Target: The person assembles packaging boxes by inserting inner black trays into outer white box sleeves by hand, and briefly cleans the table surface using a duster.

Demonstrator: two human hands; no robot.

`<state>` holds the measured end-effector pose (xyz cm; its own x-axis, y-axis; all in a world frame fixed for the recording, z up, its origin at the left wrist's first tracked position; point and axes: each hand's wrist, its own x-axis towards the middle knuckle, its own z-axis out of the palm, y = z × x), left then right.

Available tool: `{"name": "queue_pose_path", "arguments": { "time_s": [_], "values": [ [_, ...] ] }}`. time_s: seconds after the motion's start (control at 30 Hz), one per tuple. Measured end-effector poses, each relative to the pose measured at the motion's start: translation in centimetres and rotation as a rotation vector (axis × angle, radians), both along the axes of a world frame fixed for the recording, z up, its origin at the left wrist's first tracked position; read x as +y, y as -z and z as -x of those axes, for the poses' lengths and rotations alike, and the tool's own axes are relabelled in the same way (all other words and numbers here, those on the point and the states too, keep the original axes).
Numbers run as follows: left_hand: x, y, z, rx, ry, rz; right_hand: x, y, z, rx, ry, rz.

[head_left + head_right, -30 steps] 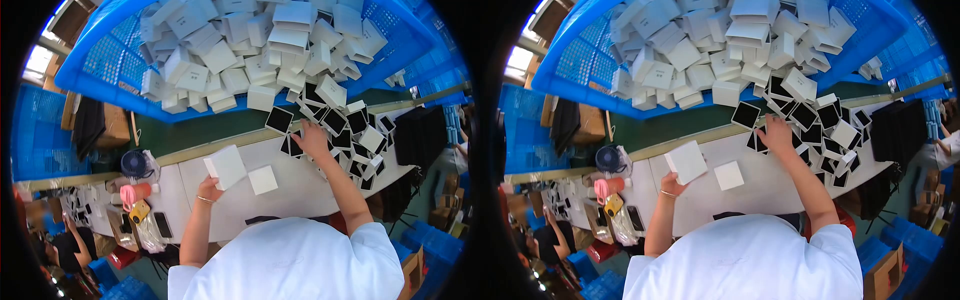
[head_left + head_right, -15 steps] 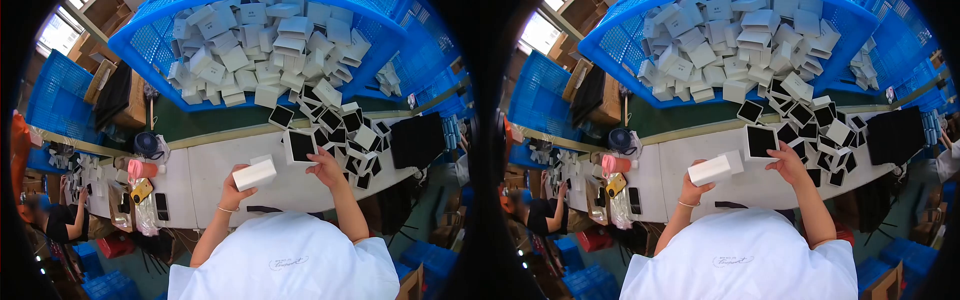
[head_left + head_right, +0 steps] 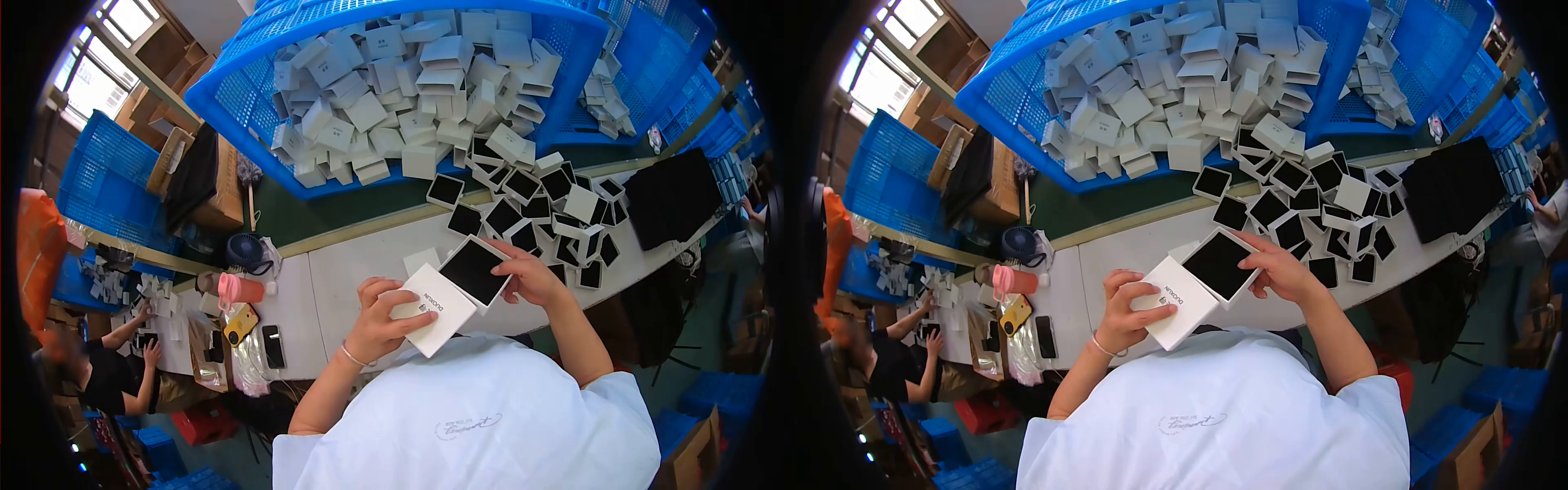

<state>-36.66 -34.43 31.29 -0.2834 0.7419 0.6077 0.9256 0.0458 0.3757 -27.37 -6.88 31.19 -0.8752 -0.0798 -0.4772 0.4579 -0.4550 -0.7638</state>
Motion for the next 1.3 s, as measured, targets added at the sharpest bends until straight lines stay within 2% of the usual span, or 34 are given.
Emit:
{"name": "queue_pose_path", "arguments": {
  "time_s": [0.13,0.3,0.37,0.43,0.5,0.57,0.63,0.67,0.77,0.8,0.83,0.9,0.93,0.97,1.23,1.3],
  "values": [
    [-0.1,-0.2,-1.0,0.074,-0.016,-0.012,-1.2,-2.6,-0.4,0.095,0.085,-0.075],
    [0.7,1.3,-2.3,0.25,-0.109,-0.019,-2.7,-2.2,-1.1,0.188,0.202,-0.127],
    [0.6,1.4,-2.0,0.279,-0.172,-0.081,-4.0,-0.5,-1.4,0.398,0.426,-0.388],
    [0.3,1.5,-1.8,0.314,-0.165,-0.108,-4.4,-1.2,-1.9,0.426,0.479,-0.294],
    [0.1,1.5,-1.7,0.348,-0.163,-0.139,-3.4,-1.3,-2.3,0.43,0.567,-0.08],
    [-0.1,1.4,-1.8,0.336,-0.14,-0.162,-1.5,-1.1,-2.9,0.365,0.571,-0.134],
    [-0.2,1.3,-1.6,0.328,-0.132,-0.162,0.4,-1.1,-3.0,0.391,0.249,-0.311],
    [-0.2,1.2,-1.6,0.32,-0.128,-0.161,0.7,-1.6,-2.9,0.392,0.25,-0.31],
    [-0.2,0.4,-1.4,0.367,-0.097,-0.132,1.3,-3.5,-3.1,0.257,-0.102,-0.227],
    [-0.2,0.4,-1.5,0.368,-0.095,-0.132,1.9,-2.5,-3.0,0.235,-0.108,-0.163],
    [-0.1,0.4,-1.6,0.394,-0.1,-0.124,2.2,-1.6,-2.7,0.255,0.004,0.005],
    [0.1,0.4,-1.7,0.421,-0.102,-0.117,1.4,-1.7,-2.1,0.236,0.239,0.009],
    [0.3,0.3,-1.8,0.446,-0.105,-0.119,0.0,-1.7,-1.6,0.27,0.336,-0.171],
    [0.4,0.3,-1.9,0.47,-0.109,-0.121,-1.4,-1.6,-1.2,0.302,0.412,-0.207],
    [-0.4,0.3,-1.7,0.573,-0.116,-0.078,-5.3,-1.9,-3.5,0.337,0.366,-0.235],
    [-0.7,0.9,-1.9,0.574,-0.117,-0.071,-5.6,-1.6,-4.5,0.359,0.405,-0.337]
  ]
}}
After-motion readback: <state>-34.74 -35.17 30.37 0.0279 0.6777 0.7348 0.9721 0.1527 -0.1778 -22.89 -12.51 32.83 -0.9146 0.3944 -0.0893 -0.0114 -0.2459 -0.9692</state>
